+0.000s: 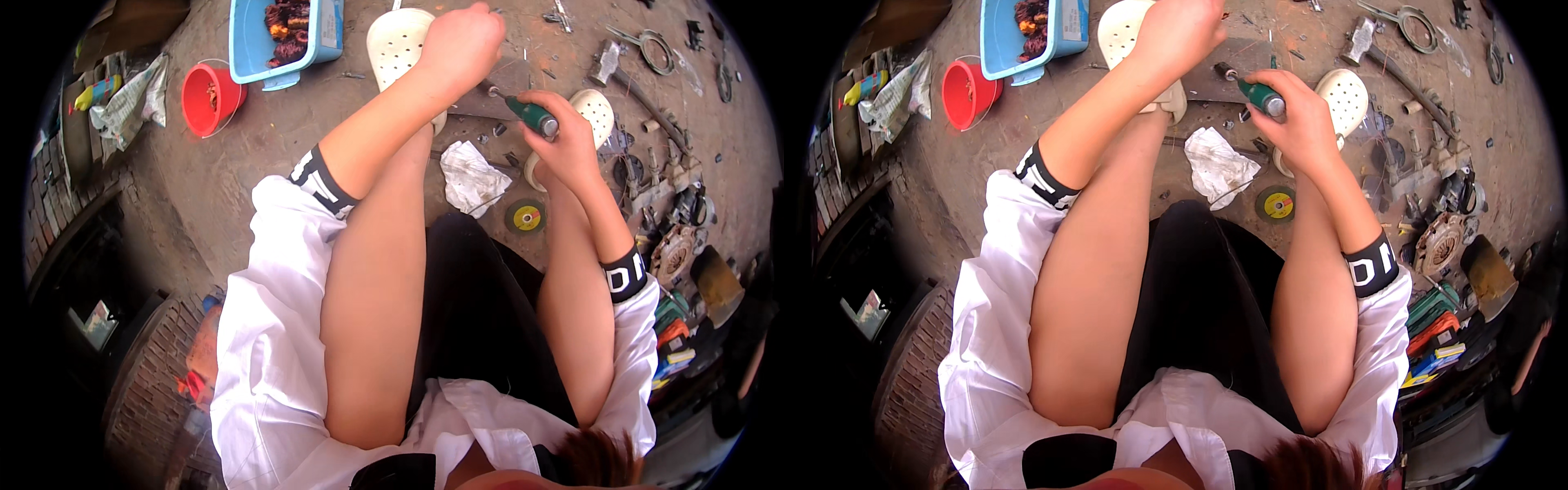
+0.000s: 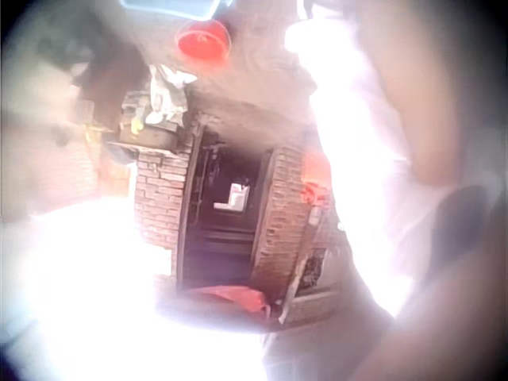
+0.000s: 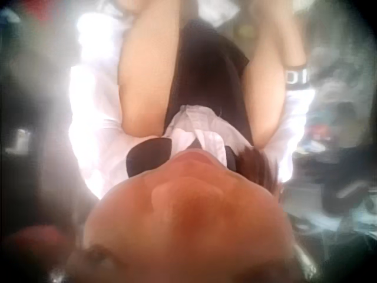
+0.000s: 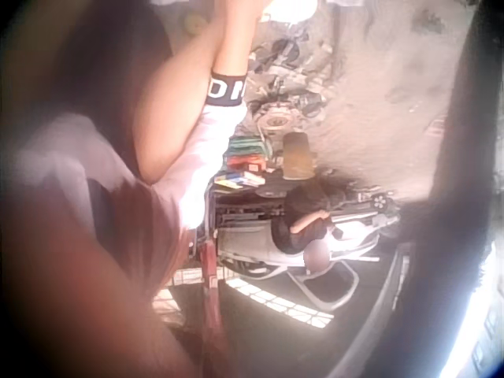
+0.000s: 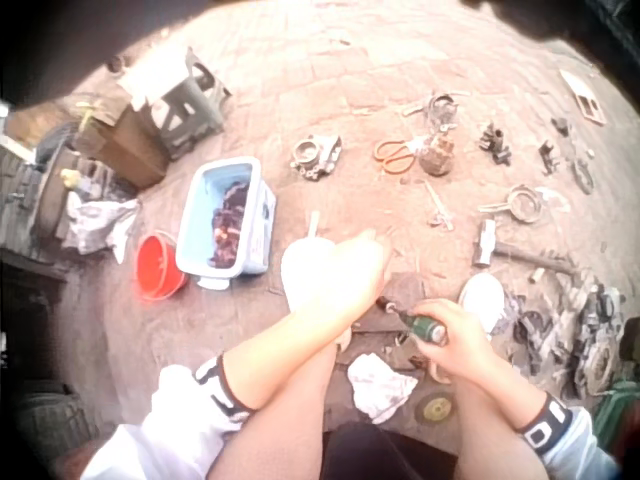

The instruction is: The person sits on the floor and manipulates small metal components, using pliers to adjust a piece and a hammer to tap a cylindrical part. They repeatedly pick up, inspect, and reposition the parts while working in a cluttered workshop area.

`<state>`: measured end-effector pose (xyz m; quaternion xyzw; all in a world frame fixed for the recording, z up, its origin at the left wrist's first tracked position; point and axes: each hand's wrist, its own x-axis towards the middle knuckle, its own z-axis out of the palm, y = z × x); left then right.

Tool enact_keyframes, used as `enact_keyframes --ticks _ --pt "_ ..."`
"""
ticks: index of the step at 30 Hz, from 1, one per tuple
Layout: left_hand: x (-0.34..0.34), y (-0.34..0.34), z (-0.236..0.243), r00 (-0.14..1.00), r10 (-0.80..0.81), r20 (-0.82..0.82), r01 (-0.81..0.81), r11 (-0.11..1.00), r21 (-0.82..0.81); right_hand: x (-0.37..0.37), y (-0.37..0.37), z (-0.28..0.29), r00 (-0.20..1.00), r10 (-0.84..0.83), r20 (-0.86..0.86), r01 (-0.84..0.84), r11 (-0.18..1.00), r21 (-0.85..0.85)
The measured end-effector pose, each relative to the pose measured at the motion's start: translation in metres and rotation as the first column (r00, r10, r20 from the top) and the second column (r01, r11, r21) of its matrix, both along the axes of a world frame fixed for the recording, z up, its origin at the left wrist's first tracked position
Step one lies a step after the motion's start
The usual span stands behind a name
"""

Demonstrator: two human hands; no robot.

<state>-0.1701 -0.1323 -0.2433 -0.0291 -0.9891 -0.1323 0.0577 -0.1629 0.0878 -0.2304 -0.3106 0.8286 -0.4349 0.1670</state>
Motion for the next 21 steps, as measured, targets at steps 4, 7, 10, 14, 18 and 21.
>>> enact_keyframes --ticks 4,7,10,14,18,21 --pt "0.029 -0.052 0.057 0.921 0.361 0.147 -0.389 0.875 0.288 0.002 0.003 0.002 1.0 -0.009 0.012 0.009 1.0 0.008" --pt "0.101 -0.108 0.006 0.785 0.549 0.287 -0.619 0.712 0.33 0.003 -0.001 0.003 1.0 0.014 0.012 -0.014 1.0 -0.005" --pt "0.178 -0.134 -0.061 0.617 0.627 0.475 -0.75 0.651 0.115 0.004 -0.003 0.002 0.999 0.026 0.037 -0.026 1.0 -0.007" --pt "0.216 -0.141 -0.122 0.361 0.743 0.563 -0.897 0.442 -0.009 0.002 0.0 0.005 0.999 -0.002 0.045 0.001 1.0 0.022" --pt "0.234 -0.154 -0.148 0.362 0.821 0.442 -0.903 0.426 -0.052 0.003 -0.005 0.005 0.999 -0.009 0.045 0.009 1.0 0.002" --pt "0.224 -0.15 -0.143 0.39 0.808 0.442 -0.89 0.453 -0.044 0.002 -0.007 0.005 0.999 -0.026 0.027 0.026 1.0 0.015"
